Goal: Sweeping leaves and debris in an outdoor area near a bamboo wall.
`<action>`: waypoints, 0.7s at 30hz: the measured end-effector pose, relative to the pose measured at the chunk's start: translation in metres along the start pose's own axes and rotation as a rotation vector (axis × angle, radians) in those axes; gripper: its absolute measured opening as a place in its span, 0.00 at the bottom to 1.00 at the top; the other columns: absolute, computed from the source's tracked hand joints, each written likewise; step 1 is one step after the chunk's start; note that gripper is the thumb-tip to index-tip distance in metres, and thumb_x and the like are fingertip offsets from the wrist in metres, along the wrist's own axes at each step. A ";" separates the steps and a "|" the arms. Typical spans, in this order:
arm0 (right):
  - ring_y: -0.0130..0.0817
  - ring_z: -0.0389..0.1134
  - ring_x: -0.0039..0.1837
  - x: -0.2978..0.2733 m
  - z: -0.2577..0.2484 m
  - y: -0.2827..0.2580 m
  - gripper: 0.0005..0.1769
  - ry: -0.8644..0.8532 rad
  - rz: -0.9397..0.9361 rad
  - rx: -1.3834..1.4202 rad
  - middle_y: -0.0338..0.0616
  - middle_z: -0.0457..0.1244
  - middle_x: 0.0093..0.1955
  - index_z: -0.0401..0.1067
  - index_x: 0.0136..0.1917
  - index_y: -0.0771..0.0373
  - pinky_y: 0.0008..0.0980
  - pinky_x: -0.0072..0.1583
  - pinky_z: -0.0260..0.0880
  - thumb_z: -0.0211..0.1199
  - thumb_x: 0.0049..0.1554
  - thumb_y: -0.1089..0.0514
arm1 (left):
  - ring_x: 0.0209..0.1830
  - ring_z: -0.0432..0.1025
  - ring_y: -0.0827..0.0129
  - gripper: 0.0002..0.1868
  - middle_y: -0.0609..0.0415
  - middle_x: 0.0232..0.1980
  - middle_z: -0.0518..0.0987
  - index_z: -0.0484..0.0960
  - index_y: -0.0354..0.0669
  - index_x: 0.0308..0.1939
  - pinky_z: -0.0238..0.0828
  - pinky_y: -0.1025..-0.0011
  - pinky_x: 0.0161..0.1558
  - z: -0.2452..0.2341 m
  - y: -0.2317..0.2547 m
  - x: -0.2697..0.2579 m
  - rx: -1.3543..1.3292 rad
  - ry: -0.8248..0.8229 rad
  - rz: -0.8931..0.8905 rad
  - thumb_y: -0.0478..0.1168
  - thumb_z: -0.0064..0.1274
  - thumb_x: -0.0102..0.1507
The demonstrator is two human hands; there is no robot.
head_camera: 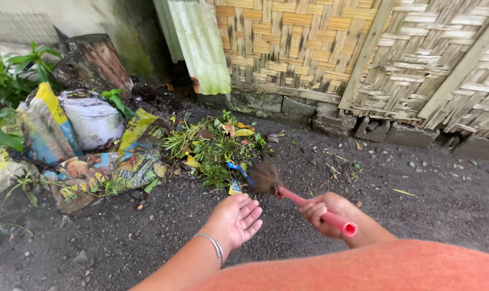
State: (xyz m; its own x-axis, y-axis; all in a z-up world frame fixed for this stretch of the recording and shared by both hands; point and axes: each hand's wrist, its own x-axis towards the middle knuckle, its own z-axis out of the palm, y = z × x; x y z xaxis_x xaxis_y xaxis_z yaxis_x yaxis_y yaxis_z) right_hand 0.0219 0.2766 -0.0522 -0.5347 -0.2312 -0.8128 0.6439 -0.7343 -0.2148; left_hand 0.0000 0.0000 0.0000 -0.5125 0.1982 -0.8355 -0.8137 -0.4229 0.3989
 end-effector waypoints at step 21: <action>0.16 0.53 0.25 -0.083 0.010 0.089 0.07 -0.156 0.136 0.359 0.33 0.55 0.32 0.56 0.52 0.73 0.14 0.23 0.57 0.41 0.63 0.64 | 0.49 0.75 0.67 0.13 0.58 0.48 0.81 0.79 0.46 0.51 0.72 0.57 0.55 -0.021 -0.017 -0.011 0.081 -0.111 -0.019 0.46 0.48 0.67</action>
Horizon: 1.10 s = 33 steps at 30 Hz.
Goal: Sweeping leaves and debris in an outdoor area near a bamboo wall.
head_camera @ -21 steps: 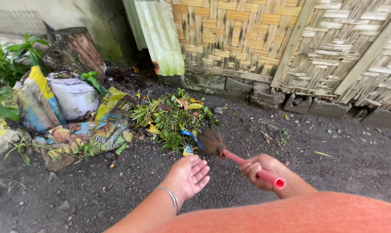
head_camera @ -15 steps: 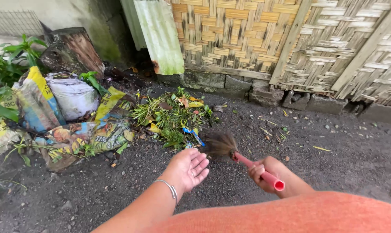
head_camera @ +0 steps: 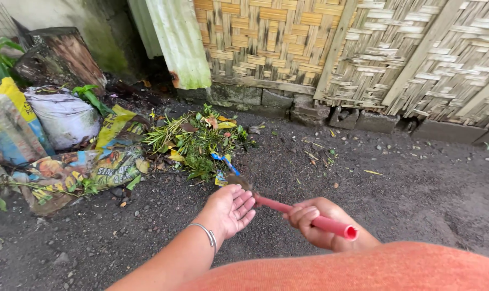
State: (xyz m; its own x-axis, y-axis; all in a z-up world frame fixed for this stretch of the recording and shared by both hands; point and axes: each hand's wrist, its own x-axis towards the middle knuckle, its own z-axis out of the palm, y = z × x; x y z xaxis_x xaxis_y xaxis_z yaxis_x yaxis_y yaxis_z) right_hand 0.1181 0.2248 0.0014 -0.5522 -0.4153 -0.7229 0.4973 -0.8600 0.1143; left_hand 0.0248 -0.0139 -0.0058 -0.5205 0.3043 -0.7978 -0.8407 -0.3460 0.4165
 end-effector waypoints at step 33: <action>0.17 0.50 0.25 0.015 0.013 0.010 0.19 -0.086 -0.095 -0.129 0.30 0.53 0.30 0.62 0.65 0.69 0.15 0.23 0.54 0.38 0.64 0.66 | 0.51 0.76 0.65 0.13 0.57 0.51 0.81 0.78 0.47 0.52 0.72 0.57 0.56 0.014 -0.053 -0.050 0.003 0.128 0.070 0.46 0.49 0.67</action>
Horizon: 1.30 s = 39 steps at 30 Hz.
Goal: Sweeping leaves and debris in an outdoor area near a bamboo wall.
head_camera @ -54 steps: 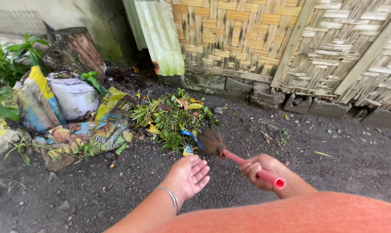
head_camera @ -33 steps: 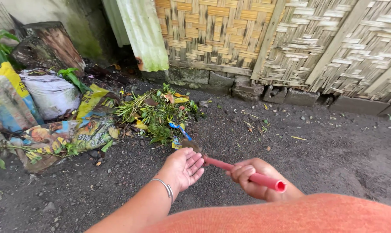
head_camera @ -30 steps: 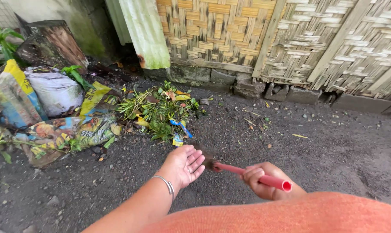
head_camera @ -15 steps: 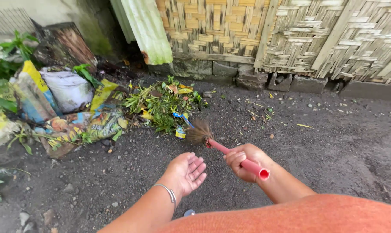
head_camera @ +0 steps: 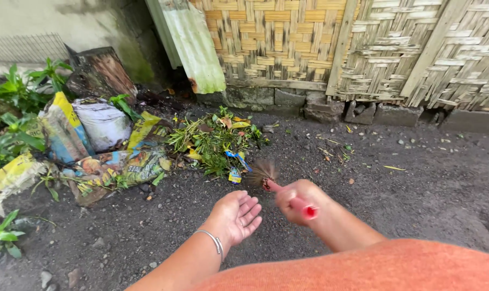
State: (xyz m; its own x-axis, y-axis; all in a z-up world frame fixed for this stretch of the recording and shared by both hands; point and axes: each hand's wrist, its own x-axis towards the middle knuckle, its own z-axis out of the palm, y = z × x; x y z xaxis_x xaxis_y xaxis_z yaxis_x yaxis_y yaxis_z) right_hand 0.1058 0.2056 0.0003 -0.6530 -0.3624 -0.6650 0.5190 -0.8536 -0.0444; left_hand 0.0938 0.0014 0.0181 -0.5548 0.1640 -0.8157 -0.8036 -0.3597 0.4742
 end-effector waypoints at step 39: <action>0.15 0.51 0.25 -0.105 -0.143 0.005 0.08 0.023 0.047 0.358 0.32 0.53 0.32 0.58 0.43 0.65 0.15 0.26 0.56 0.45 0.64 0.61 | 0.49 0.76 0.67 0.11 0.58 0.47 0.80 0.78 0.46 0.49 0.72 0.58 0.54 0.093 -0.042 0.044 0.428 -0.242 -0.232 0.46 0.48 0.67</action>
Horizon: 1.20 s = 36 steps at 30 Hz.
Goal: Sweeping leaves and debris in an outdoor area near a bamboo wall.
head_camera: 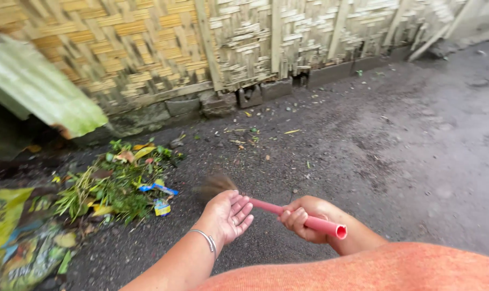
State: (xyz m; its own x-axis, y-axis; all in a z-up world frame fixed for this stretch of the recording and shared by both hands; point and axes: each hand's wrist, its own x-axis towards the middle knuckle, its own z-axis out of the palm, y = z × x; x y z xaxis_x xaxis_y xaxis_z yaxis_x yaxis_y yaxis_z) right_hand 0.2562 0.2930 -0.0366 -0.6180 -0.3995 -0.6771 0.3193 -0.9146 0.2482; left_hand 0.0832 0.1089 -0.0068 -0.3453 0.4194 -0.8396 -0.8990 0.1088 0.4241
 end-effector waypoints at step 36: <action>0.18 0.53 0.26 -0.099 -0.051 -0.054 0.09 0.749 -0.471 -0.629 0.36 0.59 0.30 0.66 0.49 0.71 0.18 0.26 0.55 0.50 0.65 0.61 | 0.51 0.76 0.66 0.12 0.54 0.49 0.82 0.79 0.42 0.50 0.73 0.59 0.57 0.032 0.017 -0.023 0.096 -0.056 -0.045 0.44 0.48 0.67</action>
State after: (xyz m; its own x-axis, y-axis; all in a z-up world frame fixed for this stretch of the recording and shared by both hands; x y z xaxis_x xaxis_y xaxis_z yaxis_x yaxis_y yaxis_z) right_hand 0.3366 0.3855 -0.0186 -0.2471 0.3183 -0.9152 0.6076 -0.6848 -0.4022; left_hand 0.0843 0.1298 0.0301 -0.2875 0.4617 -0.8392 -0.8824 0.2129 0.4195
